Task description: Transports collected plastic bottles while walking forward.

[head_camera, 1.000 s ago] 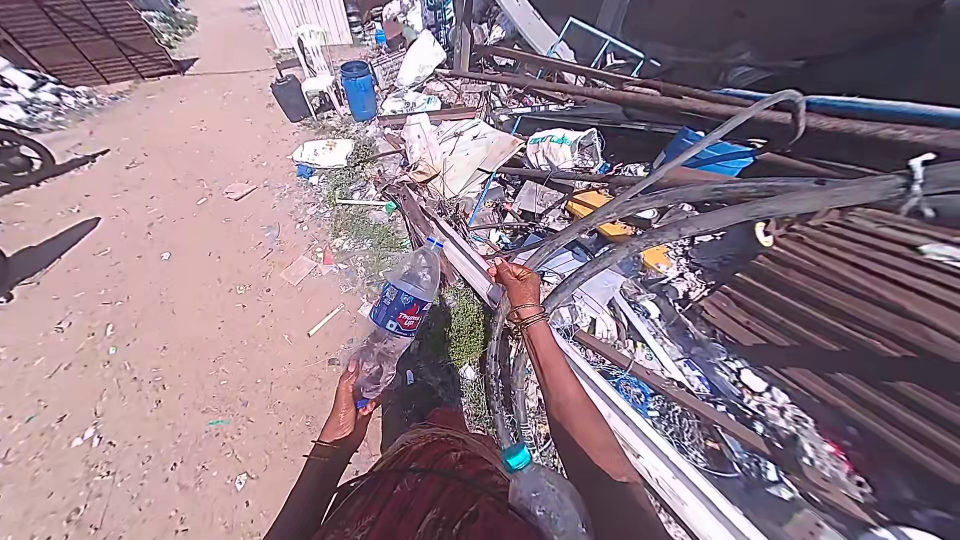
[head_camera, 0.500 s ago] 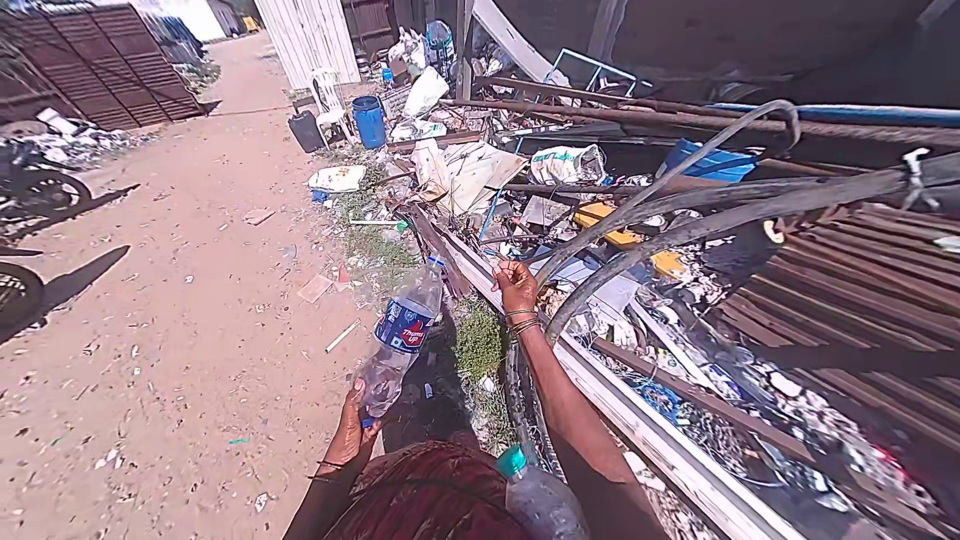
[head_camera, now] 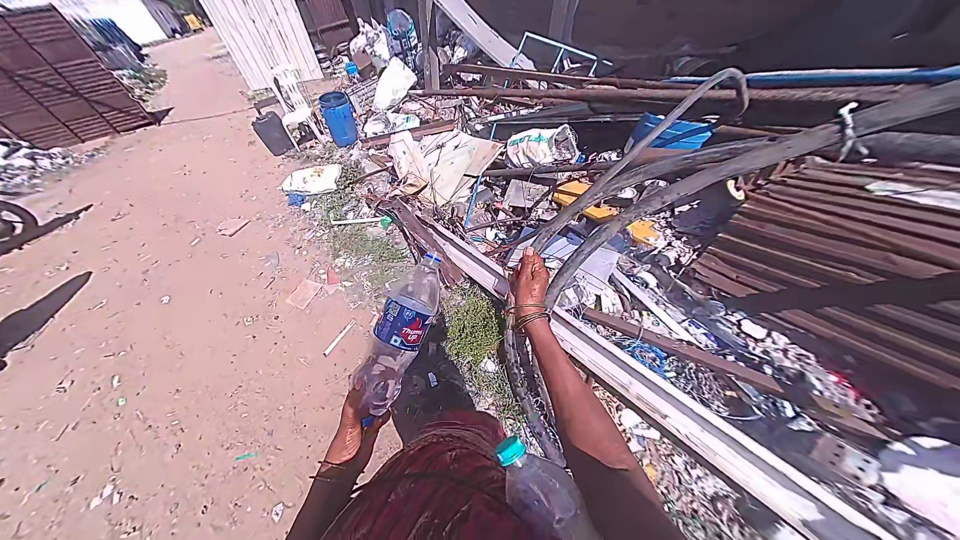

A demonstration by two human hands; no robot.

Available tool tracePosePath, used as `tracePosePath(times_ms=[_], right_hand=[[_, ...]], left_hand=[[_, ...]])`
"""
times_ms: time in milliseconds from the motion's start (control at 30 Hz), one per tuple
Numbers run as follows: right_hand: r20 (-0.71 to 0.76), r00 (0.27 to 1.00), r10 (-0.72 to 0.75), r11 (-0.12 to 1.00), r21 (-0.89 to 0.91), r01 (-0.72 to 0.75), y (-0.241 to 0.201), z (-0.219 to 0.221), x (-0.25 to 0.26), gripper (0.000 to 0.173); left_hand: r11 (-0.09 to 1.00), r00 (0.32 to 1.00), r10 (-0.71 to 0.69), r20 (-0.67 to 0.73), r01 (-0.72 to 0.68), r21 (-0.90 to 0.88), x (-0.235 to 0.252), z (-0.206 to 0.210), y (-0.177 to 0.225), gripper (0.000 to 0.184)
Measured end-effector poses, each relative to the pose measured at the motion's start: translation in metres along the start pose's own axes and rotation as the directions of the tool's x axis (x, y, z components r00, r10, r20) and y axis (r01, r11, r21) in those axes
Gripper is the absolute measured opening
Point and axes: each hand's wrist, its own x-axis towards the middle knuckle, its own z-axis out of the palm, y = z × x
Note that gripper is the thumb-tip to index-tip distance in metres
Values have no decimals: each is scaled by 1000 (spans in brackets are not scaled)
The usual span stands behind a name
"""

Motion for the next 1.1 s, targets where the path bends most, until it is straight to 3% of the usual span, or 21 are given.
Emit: tracePosePath(times_ms=[133,233,333,433,533,600,700,867,933,1000,1100], right_hand=[[-48,991,-122,970,-218,109,-5,-1,5,56],[-61,989,-137,946,-303,113,-10,0,14,46],[-59,992,-113,976,-195,99,-8,6,26,32],[38,999,-4,1000,-4,4,-9,9,37,12],[176,977,123,973,173,-153,-10,6,47,41],[260,959,109,945,271,-181,-5,2,52,51],[287,957,40,944,303,-131,5,-6,57,51],[190,981,35,974,212,-75,22,-23,64,31],[169,985,38,986,156,-64,32,-29,67,25],[193,979,68,987,132,-94,43,-37,70,21],[249,951,181,957,176,-229,56,-42,73,19]], left_hand=[[999,1000,29,10,-29,27,1,-2,1,55],[999,999,42,4,-42,-19,7,-1,2,55],[997,999,36,-36,-39,-62,13,4,1,52],[994,998,46,-41,-50,-95,15,11,-1,57],[995,998,42,-55,-47,-88,19,20,-6,47],[997,998,39,-50,-42,-61,21,27,-11,42],[999,998,41,-52,-41,4,24,39,-19,57],[977,995,40,-89,-20,212,32,64,-26,47],[954,995,80,-59,-60,294,39,72,-29,53],[927,995,98,-15,-85,366,46,78,-31,68],[871,991,129,35,-130,473,56,89,-33,72]])
